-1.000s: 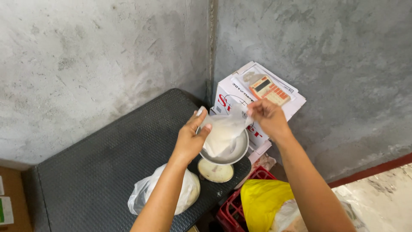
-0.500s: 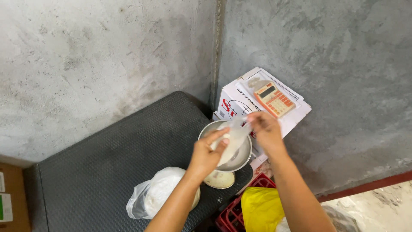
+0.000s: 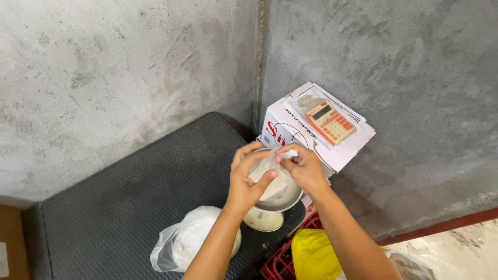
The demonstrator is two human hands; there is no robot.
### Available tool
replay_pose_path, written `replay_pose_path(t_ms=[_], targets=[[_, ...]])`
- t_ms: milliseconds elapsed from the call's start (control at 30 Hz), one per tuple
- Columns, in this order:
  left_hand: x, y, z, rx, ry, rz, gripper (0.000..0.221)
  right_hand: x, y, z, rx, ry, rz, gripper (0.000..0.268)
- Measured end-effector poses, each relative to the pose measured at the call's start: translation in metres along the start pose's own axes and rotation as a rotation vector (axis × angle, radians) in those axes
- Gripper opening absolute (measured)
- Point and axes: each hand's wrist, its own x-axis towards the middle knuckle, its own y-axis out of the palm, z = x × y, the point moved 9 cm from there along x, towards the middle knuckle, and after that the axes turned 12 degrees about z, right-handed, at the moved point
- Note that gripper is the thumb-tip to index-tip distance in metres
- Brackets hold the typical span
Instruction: Scooping white powder from a bulk bag, weighing it on an analog scale, and portioning it into small plastic bags.
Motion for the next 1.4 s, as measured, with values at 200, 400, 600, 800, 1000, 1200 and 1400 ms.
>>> replay_pose_path(t_ms=[200, 400, 600, 800, 1000, 1200, 1400], targets=[[0.008, 0.070, 0.107, 0.072, -0.155, 0.122, 0.119, 0.005, 0.026, 0.041, -0.168, -0.050, 0.126, 0.017], [0.011, 0.142, 0.192, -0.393, -0.403, 0.373, 0.046, 0.006, -0.010, 0.045, -0.136, -0.045, 0.011, 0.018], [0.020, 0.116, 0.198, -0.097, -0.238, 0.441, 0.028, -0.036, -0.114, -0.021, 0.078, 0.094, -0.373, 0.017], [0.055, 0.077, 0.097, 0.269, -0.101, 0.481, 0.020, -0.121, -0.097, -0.066, 0.493, 0.283, -0.536, 0.019], [0.069, 0.067, 0.048, 0.180, -0.105, 0.467, 0.013, -0.149, 0.031, -0.141, 1.214, 0.320, -0.391, 0.011], [0.063, 0.057, -0.020, -0.342, 0.078, 0.543, 0.024, -0.076, 0.098, -0.090, 1.345, 0.118, 0.020, 0.008], [0.041, 0.045, 0.006, -0.439, 0.113, 0.606, 0.025, -0.043, -0.011, -0.020, 0.387, -0.074, 0.161, 0.028]])
